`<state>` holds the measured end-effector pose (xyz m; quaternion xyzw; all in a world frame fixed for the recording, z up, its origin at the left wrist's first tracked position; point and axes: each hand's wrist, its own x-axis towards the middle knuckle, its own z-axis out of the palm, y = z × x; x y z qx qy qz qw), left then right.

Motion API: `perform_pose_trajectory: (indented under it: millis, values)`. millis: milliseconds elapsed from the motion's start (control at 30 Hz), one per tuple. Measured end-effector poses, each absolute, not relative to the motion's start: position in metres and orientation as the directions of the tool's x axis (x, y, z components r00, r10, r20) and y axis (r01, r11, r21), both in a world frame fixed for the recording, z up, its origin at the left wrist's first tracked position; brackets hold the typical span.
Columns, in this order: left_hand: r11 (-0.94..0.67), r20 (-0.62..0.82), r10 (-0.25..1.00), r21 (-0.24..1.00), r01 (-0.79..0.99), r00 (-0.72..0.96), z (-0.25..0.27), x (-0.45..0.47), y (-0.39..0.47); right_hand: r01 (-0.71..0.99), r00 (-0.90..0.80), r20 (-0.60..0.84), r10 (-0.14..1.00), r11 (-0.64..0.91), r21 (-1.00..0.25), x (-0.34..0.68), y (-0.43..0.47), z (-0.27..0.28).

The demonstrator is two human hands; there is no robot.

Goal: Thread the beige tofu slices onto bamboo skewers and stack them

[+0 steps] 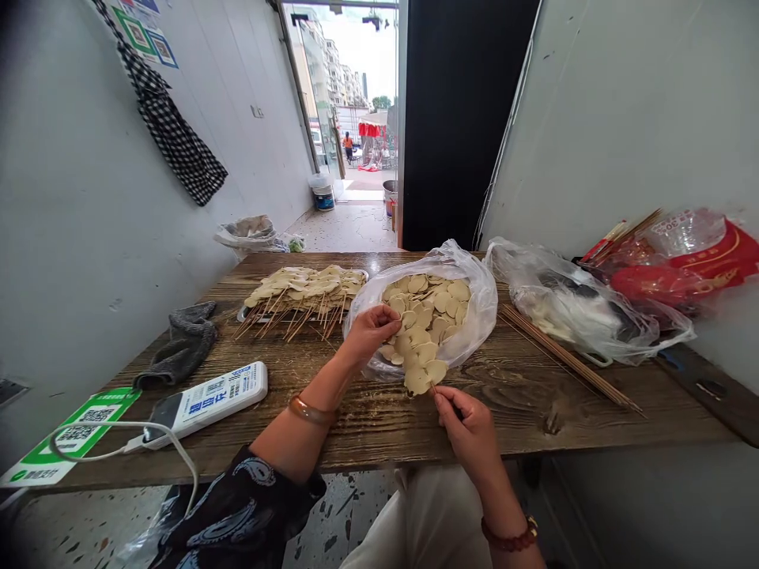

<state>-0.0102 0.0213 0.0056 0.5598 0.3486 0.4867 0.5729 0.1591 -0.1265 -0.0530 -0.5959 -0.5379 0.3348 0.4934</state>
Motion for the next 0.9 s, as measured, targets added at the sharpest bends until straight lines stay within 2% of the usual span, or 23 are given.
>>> perform_pose_trajectory:
  millis: [133, 267, 367, 500, 633, 900]
  values:
    - [-0.037, 0.115, 0.931, 0.974, -0.222, 0.347, 0.007, -0.01, 0.019, 0.235, 0.229, 0.086, 0.97, 0.031, -0.972, 0.162, -0.128, -0.056]
    - [0.113, 0.021, 0.935, 0.929, -0.352, 0.355, 0.009, -0.012, 0.019, 0.148, 0.252, 0.057, 0.966, 0.02, -0.989, 0.164, -0.129, -0.06]
    - [0.213, -0.03, 0.915, 0.884, -0.417, 0.403, 0.01, -0.009, 0.016, 0.147, 0.244, 0.07, 0.967, 0.034, -0.989, 0.165, -0.13, -0.061]
    - [0.29, -0.032, 0.87, 0.841, -0.457, 0.492, 0.008, -0.002, 0.009, 0.182, 0.216, 0.088, 0.972, 0.049, -0.982, 0.164, -0.129, -0.059]
    - [0.299, -0.035, 0.877, 0.822, -0.485, 0.48, 0.009, 0.0, 0.008, 0.27, 0.208, 0.101, 0.973, 0.042, -0.962, 0.16, -0.127, -0.054]
    - [0.237, -0.028, 0.922, 0.828, -0.508, 0.385, 0.012, -0.004, 0.012, 0.431, 0.193, 0.213, 0.958, 0.112, -0.895, 0.154, -0.125, -0.053]
